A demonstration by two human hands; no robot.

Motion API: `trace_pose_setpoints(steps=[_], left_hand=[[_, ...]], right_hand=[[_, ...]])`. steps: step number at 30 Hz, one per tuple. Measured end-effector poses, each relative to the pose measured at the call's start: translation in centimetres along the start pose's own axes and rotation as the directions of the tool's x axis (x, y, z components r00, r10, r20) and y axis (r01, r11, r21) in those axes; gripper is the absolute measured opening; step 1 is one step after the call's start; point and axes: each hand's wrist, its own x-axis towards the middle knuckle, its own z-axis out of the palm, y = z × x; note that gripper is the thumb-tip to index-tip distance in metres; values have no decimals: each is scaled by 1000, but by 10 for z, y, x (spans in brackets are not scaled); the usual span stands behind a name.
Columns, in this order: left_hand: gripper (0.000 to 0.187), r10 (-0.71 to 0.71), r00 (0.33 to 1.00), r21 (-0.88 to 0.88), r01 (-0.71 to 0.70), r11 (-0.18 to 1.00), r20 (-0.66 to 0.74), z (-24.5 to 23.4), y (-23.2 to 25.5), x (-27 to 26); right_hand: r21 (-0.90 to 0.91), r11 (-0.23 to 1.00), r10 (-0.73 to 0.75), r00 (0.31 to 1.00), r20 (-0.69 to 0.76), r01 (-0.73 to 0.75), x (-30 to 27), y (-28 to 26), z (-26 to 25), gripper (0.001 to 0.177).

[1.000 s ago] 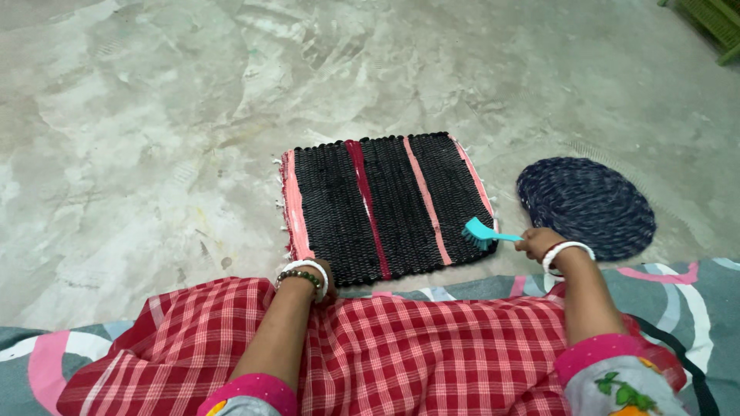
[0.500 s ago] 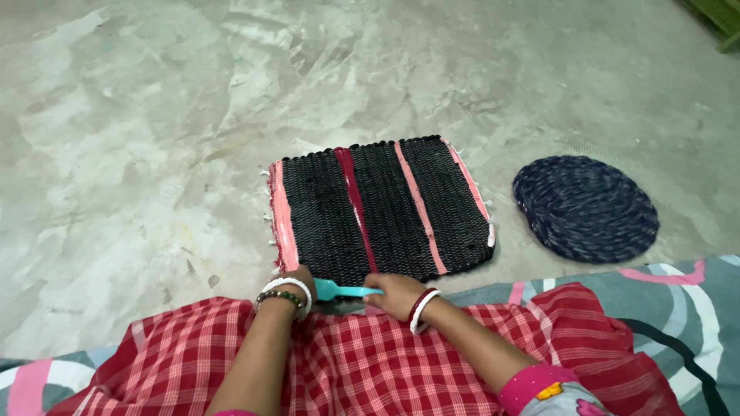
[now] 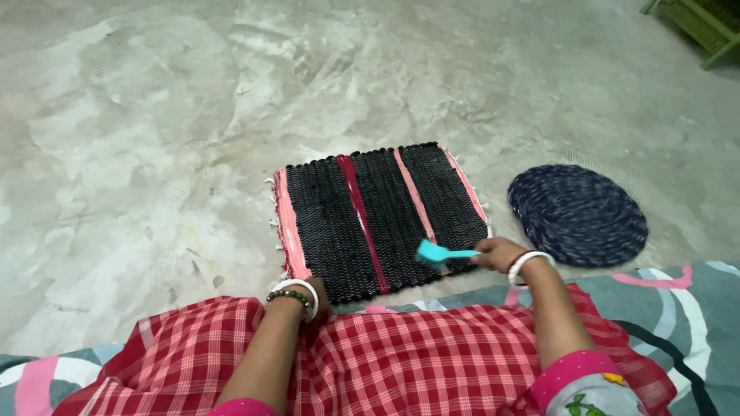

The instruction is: The person cleans two small rugs by hand using a small brush, scrubbing the surface of each rug individually while sitting on the floor.

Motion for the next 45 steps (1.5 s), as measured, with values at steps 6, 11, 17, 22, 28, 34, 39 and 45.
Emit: trace_pose_setpoints(steps=[6,11,17,22,28,34,39,45], left_hand=[[37,-9,997,58,5,998,72,12,-1,16],[36,-26,997,80,20,997,79,18,-1,29],[39,-57,996,234,39,971,70,8,7,5],[42,-93,996,223,91,971,-1,-11,19,-32],[64,-27,979,-19,23,1000,-203,-13,27,-28],[83,113,975,-34,-122,992,-192,6,21,5],[79,101,987,24,-99,995,-128,12,17,12],[89,32,997,100,-26,995,-63,12,18,14]], right_hand=[[-215,953,165,960,-225,-214,29,80,-22,33],[-477,867,96,988,-124,-144,32,77,-31,31],[40,953,304,949,-86,-302,-6,36,-23,30],[53,961,275,953,-123,-271,-10,34,-24,35],[87,964,265,931,-251,-250,-3,39,-24,42],[48,973,229,933,-276,-225,-8,29,-22,42],[-36,967,236,937,-258,-253,-3,34,-19,43],[-238,958,99,965,-244,-158,21,62,-12,48]])
